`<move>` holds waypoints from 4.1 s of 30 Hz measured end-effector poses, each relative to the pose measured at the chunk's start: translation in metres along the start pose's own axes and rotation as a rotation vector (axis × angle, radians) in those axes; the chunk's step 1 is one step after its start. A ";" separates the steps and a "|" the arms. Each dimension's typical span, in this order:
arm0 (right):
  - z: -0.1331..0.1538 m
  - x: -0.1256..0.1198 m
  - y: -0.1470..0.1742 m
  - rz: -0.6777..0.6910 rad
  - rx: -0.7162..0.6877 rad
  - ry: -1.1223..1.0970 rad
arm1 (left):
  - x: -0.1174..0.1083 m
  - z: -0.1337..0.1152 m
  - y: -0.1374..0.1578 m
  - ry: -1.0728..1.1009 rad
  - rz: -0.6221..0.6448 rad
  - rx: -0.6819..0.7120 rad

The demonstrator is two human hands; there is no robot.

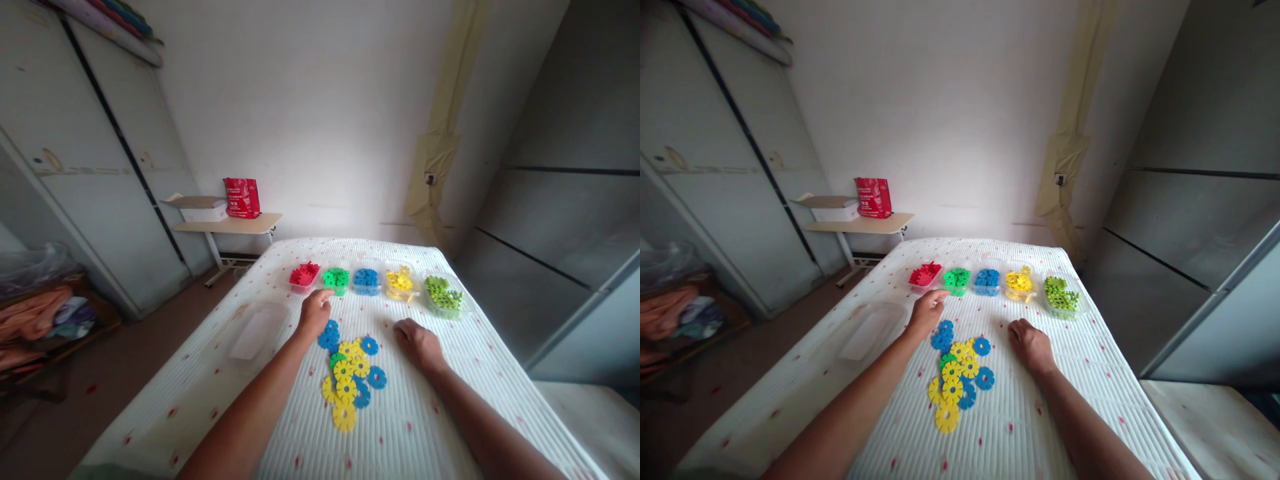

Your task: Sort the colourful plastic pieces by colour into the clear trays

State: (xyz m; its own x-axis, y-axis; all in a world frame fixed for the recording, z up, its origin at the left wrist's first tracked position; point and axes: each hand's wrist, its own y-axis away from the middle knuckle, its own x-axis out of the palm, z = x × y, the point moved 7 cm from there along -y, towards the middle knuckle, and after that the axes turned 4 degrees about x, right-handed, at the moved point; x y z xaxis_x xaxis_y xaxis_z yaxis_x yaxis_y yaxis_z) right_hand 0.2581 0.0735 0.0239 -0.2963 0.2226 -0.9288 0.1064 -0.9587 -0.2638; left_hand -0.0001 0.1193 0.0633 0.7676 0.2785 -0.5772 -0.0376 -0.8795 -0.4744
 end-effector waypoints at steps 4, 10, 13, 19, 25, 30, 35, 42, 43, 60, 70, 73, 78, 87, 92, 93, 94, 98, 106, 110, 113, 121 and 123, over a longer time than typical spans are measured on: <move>0.010 -0.004 0.000 0.056 -0.070 -0.228 | -0.003 0.025 0.039 0.045 -0.047 -0.105; 0.048 0.003 0.001 0.291 -0.229 -0.477 | -0.005 0.040 0.052 0.081 -0.096 -0.151; 0.063 0.008 0.001 0.377 -0.276 -0.400 | -0.005 0.040 0.050 0.088 -0.099 -0.150; 0.071 0.011 -0.002 0.361 -0.306 -0.219 | -0.005 0.041 0.051 0.084 -0.092 -0.155; 0.060 -0.009 0.007 0.365 -0.151 -0.307 | -0.004 0.043 0.051 0.083 -0.094 -0.151; 0.073 -0.015 0.037 0.451 -0.186 -0.345 | 0.000 0.048 0.051 0.096 -0.092 -0.137; 0.084 0.001 0.054 0.397 -0.247 -0.050 | 0.001 0.047 0.051 0.100 -0.091 -0.120; 0.082 -0.018 0.034 0.465 -0.260 0.045 | -0.001 0.044 0.051 0.100 -0.108 -0.101; 0.081 -0.027 0.024 0.433 -0.256 0.064 | 0.000 0.045 0.051 0.102 -0.110 -0.103; 0.135 -0.035 0.002 0.135 -0.550 -0.180 | -0.001 0.049 0.052 0.147 -0.126 -0.134; 0.130 0.023 0.072 0.234 -0.767 0.022 | -0.003 0.045 0.052 0.130 -0.115 -0.119; 0.114 0.027 0.055 0.179 -0.690 0.065 | -0.002 0.046 0.052 0.127 -0.114 -0.117; 0.087 0.028 0.042 0.081 -0.607 0.116 | 0.000 0.050 0.052 0.133 -0.115 -0.120; 0.041 0.013 0.043 0.062 -0.461 0.072 | 0.002 0.052 0.052 0.146 -0.113 -0.119; 0.020 -0.003 0.032 0.004 -0.310 -0.020 | 0.001 0.051 0.052 0.144 -0.112 -0.116; 0.021 -0.005 0.031 -0.010 -0.310 -0.034 | 0.001 0.050 0.052 0.143 -0.110 -0.115; 0.024 -0.006 0.031 -0.019 -0.325 -0.043 | 0.001 0.050 0.052 0.141 -0.108 -0.114; 0.047 0.002 0.040 0.034 -0.484 -0.006 | 0.002 0.052 0.052 0.141 -0.106 -0.115; 0.036 0.005 0.035 0.020 -0.390 0.039 | 0.003 0.054 0.052 0.151 -0.104 -0.128; 0.024 0.004 0.032 -0.006 -0.351 0.041 | 0.000 0.051 0.052 0.161 -0.100 -0.135; 0.017 0.002 0.029 -0.029 -0.346 -0.052 | -0.002 0.050 0.052 0.169 -0.099 -0.141; -0.008 -0.007 0.018 0.000 -0.163 -0.152 | -0.003 0.050 0.052 0.195 -0.091 -0.137; -0.001 -0.005 0.017 0.055 -0.186 -0.063 | -0.002 0.052 0.052 0.202 -0.090 -0.140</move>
State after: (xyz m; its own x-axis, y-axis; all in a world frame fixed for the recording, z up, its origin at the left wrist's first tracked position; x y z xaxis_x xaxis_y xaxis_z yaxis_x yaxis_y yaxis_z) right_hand 0.2621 0.0564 0.0242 -0.3433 0.1540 -0.9265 0.2961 -0.9184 -0.2624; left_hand -0.0367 0.0928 0.0055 0.8766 0.2877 -0.3858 0.1146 -0.9034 -0.4132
